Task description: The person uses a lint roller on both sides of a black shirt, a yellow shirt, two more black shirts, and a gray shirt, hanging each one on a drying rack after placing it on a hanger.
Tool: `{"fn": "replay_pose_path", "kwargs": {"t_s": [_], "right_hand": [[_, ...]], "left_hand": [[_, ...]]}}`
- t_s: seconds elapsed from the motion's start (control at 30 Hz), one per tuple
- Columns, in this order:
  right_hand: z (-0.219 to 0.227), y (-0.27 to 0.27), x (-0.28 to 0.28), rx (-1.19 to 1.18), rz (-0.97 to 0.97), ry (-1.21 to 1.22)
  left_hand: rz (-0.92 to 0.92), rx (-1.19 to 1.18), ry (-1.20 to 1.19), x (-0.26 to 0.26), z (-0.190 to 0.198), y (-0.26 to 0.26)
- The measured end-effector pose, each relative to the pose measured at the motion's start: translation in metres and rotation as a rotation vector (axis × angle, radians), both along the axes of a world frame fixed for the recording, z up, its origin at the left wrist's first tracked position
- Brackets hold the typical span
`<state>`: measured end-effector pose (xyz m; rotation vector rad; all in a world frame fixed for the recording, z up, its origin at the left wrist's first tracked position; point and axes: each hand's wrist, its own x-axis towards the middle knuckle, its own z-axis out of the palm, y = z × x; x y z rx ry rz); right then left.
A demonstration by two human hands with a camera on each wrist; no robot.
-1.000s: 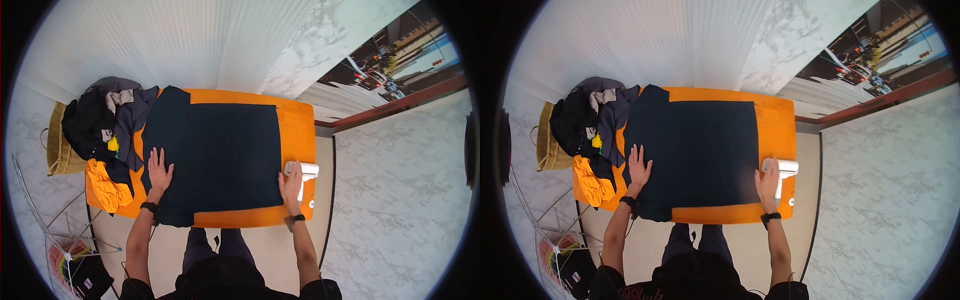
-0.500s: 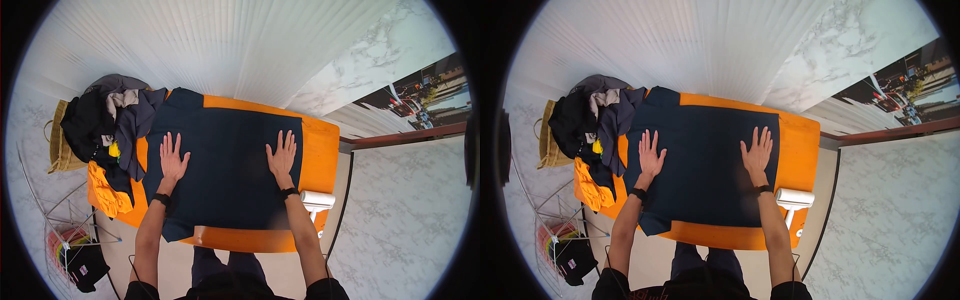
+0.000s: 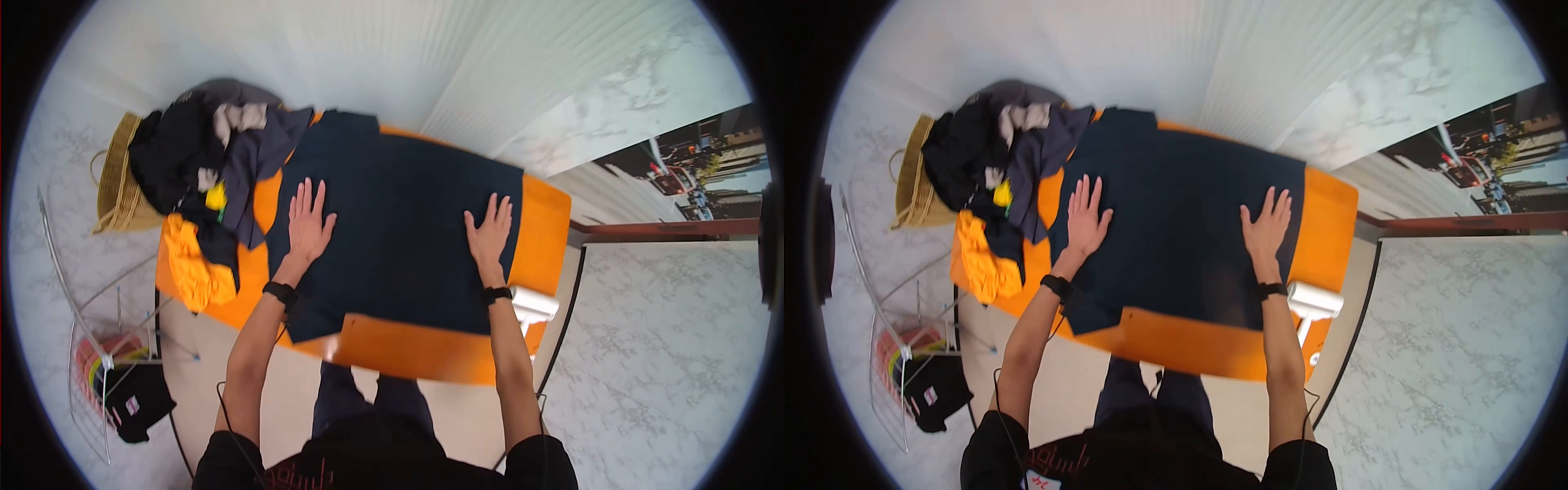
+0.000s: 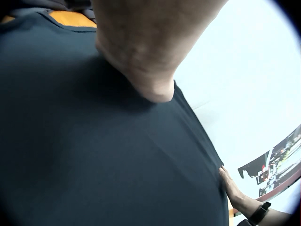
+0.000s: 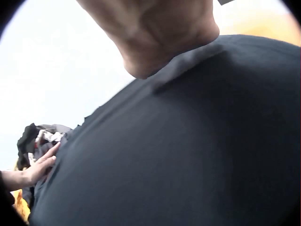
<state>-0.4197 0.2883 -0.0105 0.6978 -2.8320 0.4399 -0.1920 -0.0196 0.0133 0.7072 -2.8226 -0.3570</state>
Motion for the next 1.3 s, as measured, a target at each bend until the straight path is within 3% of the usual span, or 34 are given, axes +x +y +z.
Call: {"fn": "replay_pose_path", "kwargs": {"t_s": [0.1, 0.17, 0.27, 0.33, 0.4, 0.43, 0.5, 0.63, 0.73, 0.8, 0.87, 0.93, 1.0, 1.07, 1.17, 1.3], "right_hand": [[0.036, 0.034, 0.074, -0.168, -0.02, -0.032], [0.042, 0.077, 0.125, -0.294, -0.144, -0.062], [0.034, 0.155, 0.183, -0.155, -0.415, 0.089], [0.022, 0.197, 0.199, -0.074, -0.47, 0.14], [0.007, 0.225, 0.205, 0.159, -0.656, 0.049], [0.005, 0.229, 0.204, 0.162, -0.654, 0.059], [0.0, 0.235, 0.2, 0.118, -0.684, -0.145], [-0.022, 0.252, 0.184, 0.226, -0.603, -0.143], [-0.016, 0.25, 0.178, 0.137, -0.613, -0.265], [-0.007, 0.25, 0.195, 0.063, -0.568, -0.193], [0.014, 0.226, 0.223, -0.058, -0.547, -0.094], [0.069, 0.169, 0.28, -0.165, -0.514, -0.216], [0.093, 0.117, 0.334, -0.242, -0.479, -0.432], [0.098, 0.07, 0.381, -0.215, -0.247, -0.501], [0.111, -0.008, 0.423, -0.122, -0.096, -0.571], [0.096, -0.062, 0.437, -0.113, 0.084, -0.514]], "left_hand": [[0.012, 0.115, 0.087, 0.085, 0.015, 0.01], [-0.009, 0.134, 0.06, 0.149, 0.009, 0.028], [-0.078, 0.192, -0.032, 0.214, -0.004, 0.062], [-0.126, 0.238, -0.089, 0.233, -0.001, 0.077], [-0.182, 0.237, -0.172, 0.244, 0.003, 0.087], [-0.182, 0.242, -0.162, 0.247, 0.003, 0.089], [-0.28, 0.249, -0.248, 0.253, 0.004, 0.094], [-0.447, 0.228, -0.281, 0.257, 0.008, 0.099], [-0.523, 0.186, -0.269, 0.264, 0.009, 0.098], [-0.554, 0.194, -0.264, 0.271, 0.008, 0.097], [-0.59, 0.222, -0.232, 0.277, 0.007, 0.094], [-0.556, 0.268, -0.235, 0.279, 0.004, 0.084], [-0.532, 0.321, -0.25, 0.283, -0.001, 0.07], [-0.227, 0.305, -0.01, 0.281, -0.005, 0.051], [-0.195, 0.121, 0.085, 0.265, 0.0, 0.022], [-0.262, 0.15, -0.011, 0.259, -0.012, 0.002]]}}
